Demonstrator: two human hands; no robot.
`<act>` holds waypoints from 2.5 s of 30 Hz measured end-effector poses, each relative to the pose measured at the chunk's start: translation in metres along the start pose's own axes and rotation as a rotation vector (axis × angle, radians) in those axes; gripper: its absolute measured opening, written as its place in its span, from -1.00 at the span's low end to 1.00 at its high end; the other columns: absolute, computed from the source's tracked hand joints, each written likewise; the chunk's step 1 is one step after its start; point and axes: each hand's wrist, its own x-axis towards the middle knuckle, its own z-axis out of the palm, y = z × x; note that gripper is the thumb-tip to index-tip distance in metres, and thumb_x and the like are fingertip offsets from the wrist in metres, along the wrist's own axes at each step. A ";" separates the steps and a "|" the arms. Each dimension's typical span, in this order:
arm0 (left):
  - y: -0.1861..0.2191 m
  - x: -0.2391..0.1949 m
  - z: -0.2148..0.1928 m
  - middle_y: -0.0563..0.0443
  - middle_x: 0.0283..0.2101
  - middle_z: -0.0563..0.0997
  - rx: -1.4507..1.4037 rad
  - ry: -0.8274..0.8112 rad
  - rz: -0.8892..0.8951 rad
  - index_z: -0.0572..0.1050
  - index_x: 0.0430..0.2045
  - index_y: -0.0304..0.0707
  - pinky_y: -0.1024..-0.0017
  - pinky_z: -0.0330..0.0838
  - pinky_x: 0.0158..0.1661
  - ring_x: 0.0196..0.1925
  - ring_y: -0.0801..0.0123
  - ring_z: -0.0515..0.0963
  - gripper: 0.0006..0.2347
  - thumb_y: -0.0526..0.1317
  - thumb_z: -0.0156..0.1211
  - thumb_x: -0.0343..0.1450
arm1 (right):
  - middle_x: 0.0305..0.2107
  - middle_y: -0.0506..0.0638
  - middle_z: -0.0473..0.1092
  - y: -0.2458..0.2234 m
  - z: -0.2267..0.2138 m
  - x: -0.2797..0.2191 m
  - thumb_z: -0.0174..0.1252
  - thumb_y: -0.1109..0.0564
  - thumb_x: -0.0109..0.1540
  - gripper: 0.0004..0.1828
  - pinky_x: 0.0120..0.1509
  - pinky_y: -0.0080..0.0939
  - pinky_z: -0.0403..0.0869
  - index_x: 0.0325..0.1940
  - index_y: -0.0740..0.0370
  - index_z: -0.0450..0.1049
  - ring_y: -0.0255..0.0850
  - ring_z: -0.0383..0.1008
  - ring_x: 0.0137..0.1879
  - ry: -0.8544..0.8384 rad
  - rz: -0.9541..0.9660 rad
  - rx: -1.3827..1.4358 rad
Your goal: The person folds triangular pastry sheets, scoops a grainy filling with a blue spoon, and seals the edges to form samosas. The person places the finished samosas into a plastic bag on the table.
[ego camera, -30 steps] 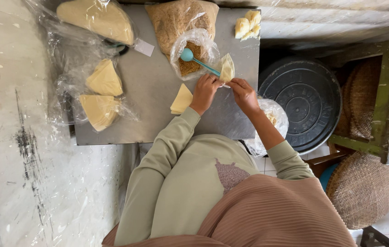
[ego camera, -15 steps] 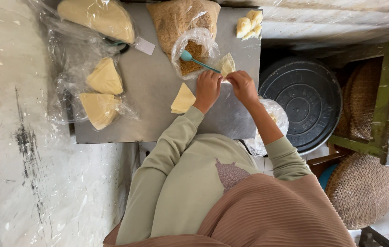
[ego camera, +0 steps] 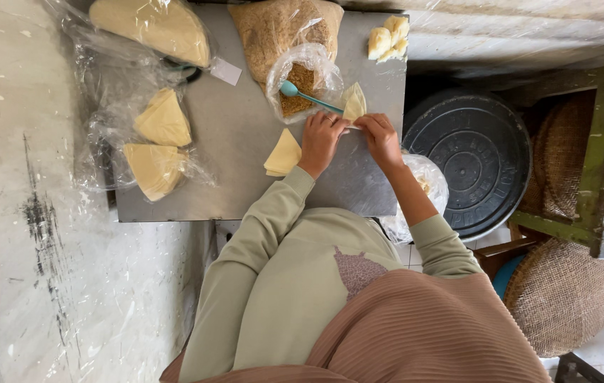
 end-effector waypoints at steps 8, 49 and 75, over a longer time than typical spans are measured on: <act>0.004 0.009 0.005 0.15 -0.35 0.58 -0.069 0.056 -0.202 0.66 -0.41 -0.09 0.21 0.27 -0.14 -0.18 0.24 0.51 -0.92 -0.16 0.36 0.36 | -0.27 0.06 0.49 0.003 0.010 0.006 0.38 0.28 0.22 -0.89 -0.03 -0.04 0.45 -0.19 0.28 0.60 0.03 0.44 -0.11 0.055 0.073 -0.024; 0.021 -0.004 -0.003 -0.03 -0.12 0.54 0.174 -0.134 -0.192 0.53 0.08 -0.14 0.18 0.31 -0.04 -0.04 0.17 0.48 -0.68 -0.24 0.23 0.41 | 0.19 0.17 0.30 0.003 0.014 0.044 0.09 0.40 0.17 -0.39 0.22 0.08 0.28 0.33 0.20 0.44 0.14 0.27 0.22 -0.122 0.096 -0.422; -0.027 -0.107 -0.136 -0.12 0.05 0.52 -0.254 0.051 -0.570 0.45 0.13 -0.25 0.18 0.35 0.13 0.10 0.09 0.44 -0.66 -0.26 0.27 0.45 | -0.07 0.15 0.55 -0.020 -0.112 -0.080 0.15 0.15 0.36 -0.76 0.08 -0.10 0.53 0.11 0.16 0.55 -0.02 0.60 0.04 -0.222 0.678 -0.131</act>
